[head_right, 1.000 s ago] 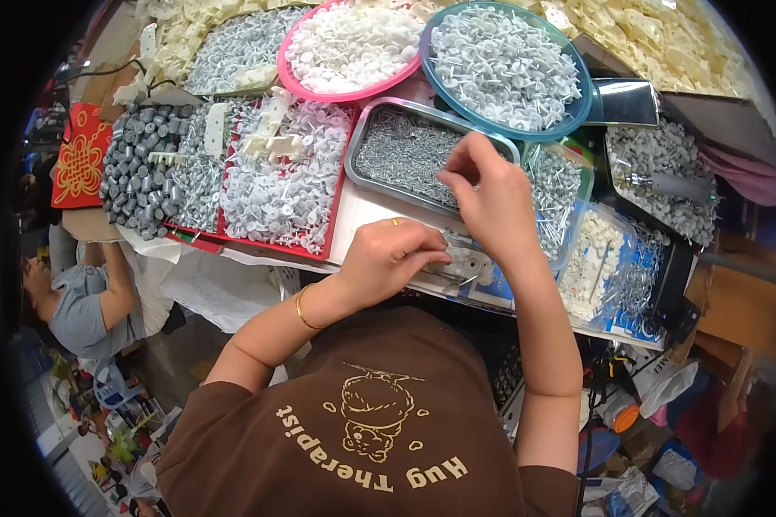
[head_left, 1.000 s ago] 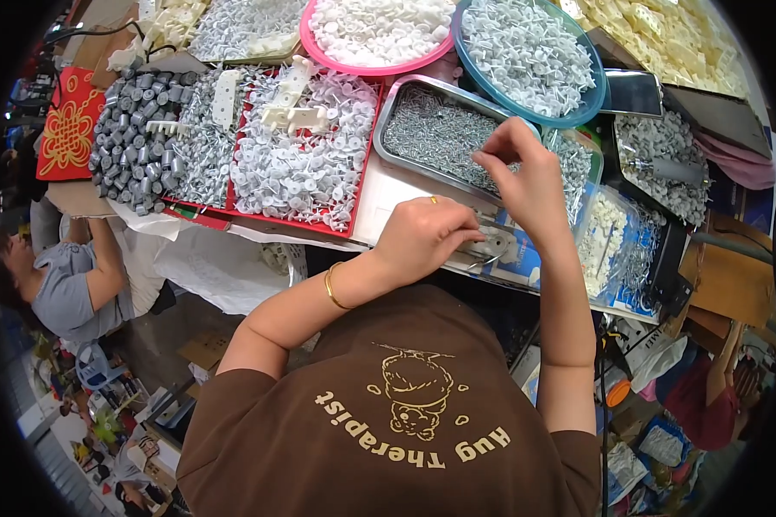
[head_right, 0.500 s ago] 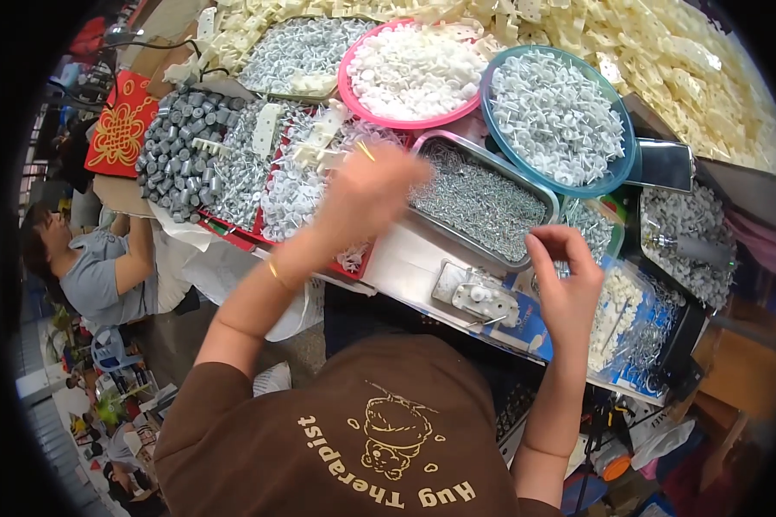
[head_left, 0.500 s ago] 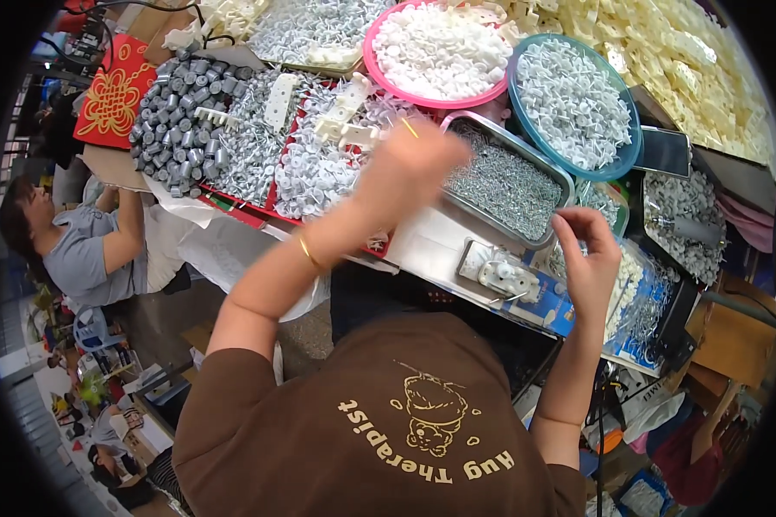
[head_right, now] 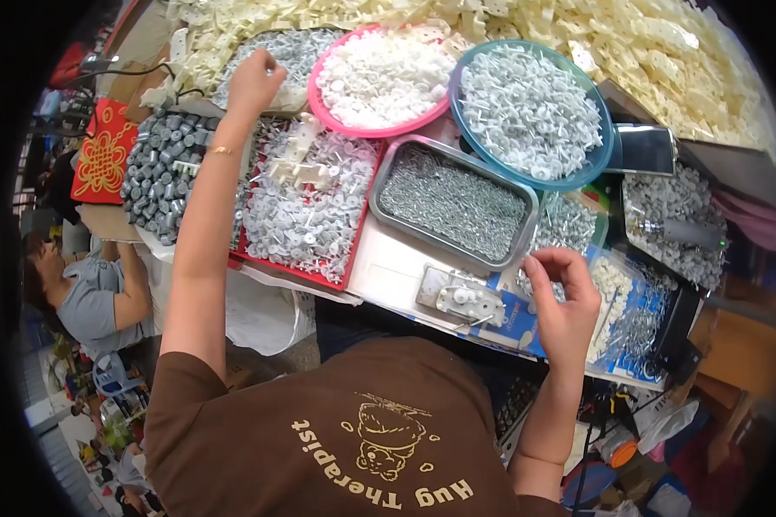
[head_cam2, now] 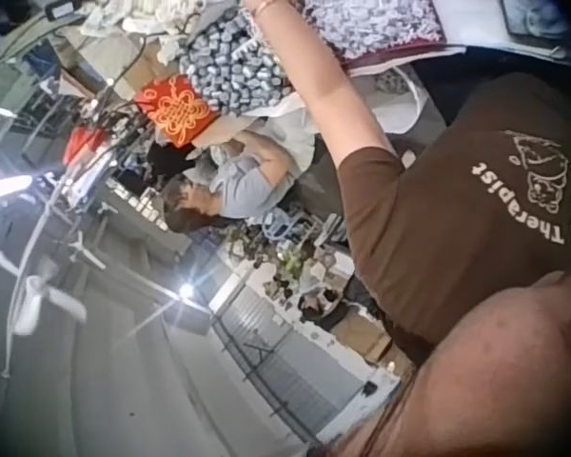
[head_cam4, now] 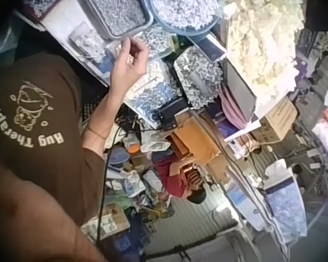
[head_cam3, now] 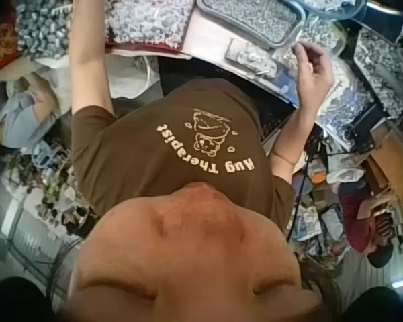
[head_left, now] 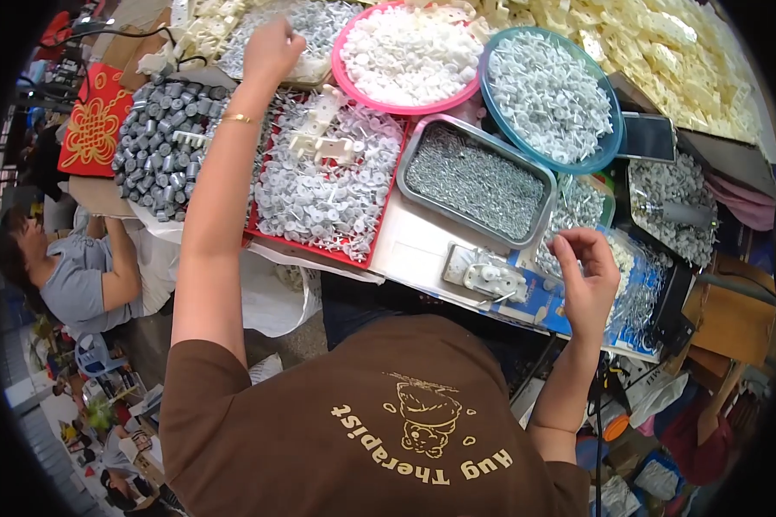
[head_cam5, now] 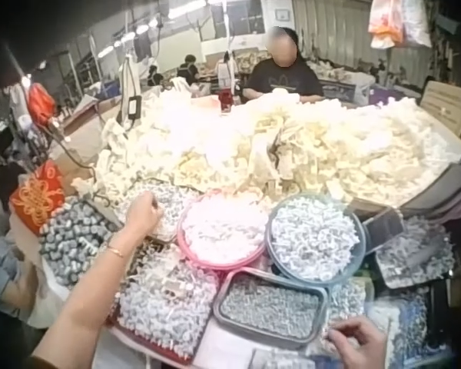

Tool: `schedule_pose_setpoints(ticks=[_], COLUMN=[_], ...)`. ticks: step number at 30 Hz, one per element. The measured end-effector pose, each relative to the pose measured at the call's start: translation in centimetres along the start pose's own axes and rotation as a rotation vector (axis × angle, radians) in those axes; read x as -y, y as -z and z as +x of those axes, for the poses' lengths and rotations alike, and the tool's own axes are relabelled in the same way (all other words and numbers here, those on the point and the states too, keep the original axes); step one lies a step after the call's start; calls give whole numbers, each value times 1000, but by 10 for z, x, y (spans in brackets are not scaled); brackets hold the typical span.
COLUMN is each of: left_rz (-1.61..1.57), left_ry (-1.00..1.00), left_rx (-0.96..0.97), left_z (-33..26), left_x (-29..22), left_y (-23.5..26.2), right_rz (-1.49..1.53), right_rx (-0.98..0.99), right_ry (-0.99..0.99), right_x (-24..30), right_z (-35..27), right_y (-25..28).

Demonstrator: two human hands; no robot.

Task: Assembling small plastic components and using a heat gun for processing.

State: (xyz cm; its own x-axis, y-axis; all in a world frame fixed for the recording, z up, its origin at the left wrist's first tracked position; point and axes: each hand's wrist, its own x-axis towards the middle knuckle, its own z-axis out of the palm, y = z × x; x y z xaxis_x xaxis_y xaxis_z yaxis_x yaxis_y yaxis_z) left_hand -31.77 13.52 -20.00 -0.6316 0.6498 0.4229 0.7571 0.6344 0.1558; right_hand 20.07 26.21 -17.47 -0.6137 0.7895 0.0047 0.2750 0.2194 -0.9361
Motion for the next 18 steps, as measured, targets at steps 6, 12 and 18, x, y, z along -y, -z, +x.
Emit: schedule_pose_setpoints(ticks=[6,12,18], left_rz=[-777,-1821,-1923], left_ry=[-73,294,313], left_rx=[21,671,690], left_z=[-97,-190,-221], left_x=[-120,-210,-232], left_y=[66,71,68], right_rz=[181,590,737], right_rx=[1,152,167], right_ry=[102,-129,-148], right_x=[31,20,16], right_z=[1,2,-6], right_y=[-23,-58,-64])
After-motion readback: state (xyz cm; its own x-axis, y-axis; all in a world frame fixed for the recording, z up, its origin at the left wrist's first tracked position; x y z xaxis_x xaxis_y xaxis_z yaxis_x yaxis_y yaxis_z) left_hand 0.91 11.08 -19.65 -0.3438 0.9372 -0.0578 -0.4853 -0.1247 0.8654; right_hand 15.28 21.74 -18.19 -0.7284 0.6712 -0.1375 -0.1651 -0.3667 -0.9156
